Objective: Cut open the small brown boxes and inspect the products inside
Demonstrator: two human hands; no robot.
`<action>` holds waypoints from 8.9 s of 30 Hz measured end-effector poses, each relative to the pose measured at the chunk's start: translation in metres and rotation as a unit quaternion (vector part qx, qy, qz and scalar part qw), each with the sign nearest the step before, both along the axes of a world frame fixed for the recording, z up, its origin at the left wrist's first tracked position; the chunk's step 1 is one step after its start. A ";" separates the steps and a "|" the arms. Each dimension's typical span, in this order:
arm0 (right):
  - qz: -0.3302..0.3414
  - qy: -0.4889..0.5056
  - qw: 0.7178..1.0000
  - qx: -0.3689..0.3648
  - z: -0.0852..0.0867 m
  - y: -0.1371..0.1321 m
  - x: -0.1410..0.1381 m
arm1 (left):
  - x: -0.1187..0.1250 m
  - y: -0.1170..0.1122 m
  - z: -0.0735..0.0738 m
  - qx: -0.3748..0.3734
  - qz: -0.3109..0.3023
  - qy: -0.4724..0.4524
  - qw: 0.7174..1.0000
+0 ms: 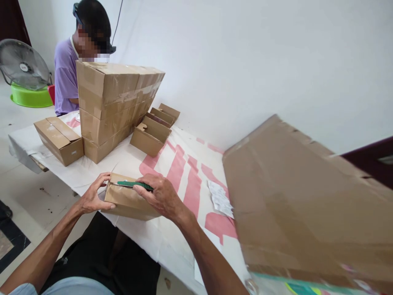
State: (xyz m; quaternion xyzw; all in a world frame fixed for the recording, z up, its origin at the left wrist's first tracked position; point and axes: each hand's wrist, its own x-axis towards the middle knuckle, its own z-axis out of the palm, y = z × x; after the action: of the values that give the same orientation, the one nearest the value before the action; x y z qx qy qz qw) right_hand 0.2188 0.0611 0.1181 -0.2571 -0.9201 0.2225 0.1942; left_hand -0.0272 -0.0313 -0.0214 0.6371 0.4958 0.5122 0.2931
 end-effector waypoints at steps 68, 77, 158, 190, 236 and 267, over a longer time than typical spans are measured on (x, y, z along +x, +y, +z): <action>-0.179 0.167 0.933 0.263 -0.128 -0.079 0.091 | -0.026 0.021 0.051 -0.158 -0.173 0.136 0.963; -0.307 0.059 0.949 0.038 -0.091 -0.045 0.069 | -0.017 0.017 0.053 -0.142 -0.167 0.146 0.965; -0.140 0.348 0.907 -0.189 0.046 0.017 0.080 | 0.025 0.032 0.092 0.003 -0.057 -0.005 0.998; -0.289 0.316 0.824 -0.371 -0.145 0.147 0.036 | 0.012 0.201 0.019 -0.189 -0.052 -0.181 0.964; -0.245 0.537 0.730 -0.345 -0.111 0.123 0.046 | 0.017 0.155 0.102 -0.116 -0.006 -0.116 0.987; -0.447 0.541 0.654 -0.283 -0.215 -0.003 0.143 | 0.012 0.061 0.031 -0.137 0.026 0.093 0.986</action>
State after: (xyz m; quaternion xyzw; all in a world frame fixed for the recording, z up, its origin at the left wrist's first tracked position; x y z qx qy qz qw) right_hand 0.3620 0.0583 -0.0969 -0.5142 -0.3188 0.4582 0.6511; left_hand -0.0157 0.0297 0.0093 0.6227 0.6029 0.3856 0.3164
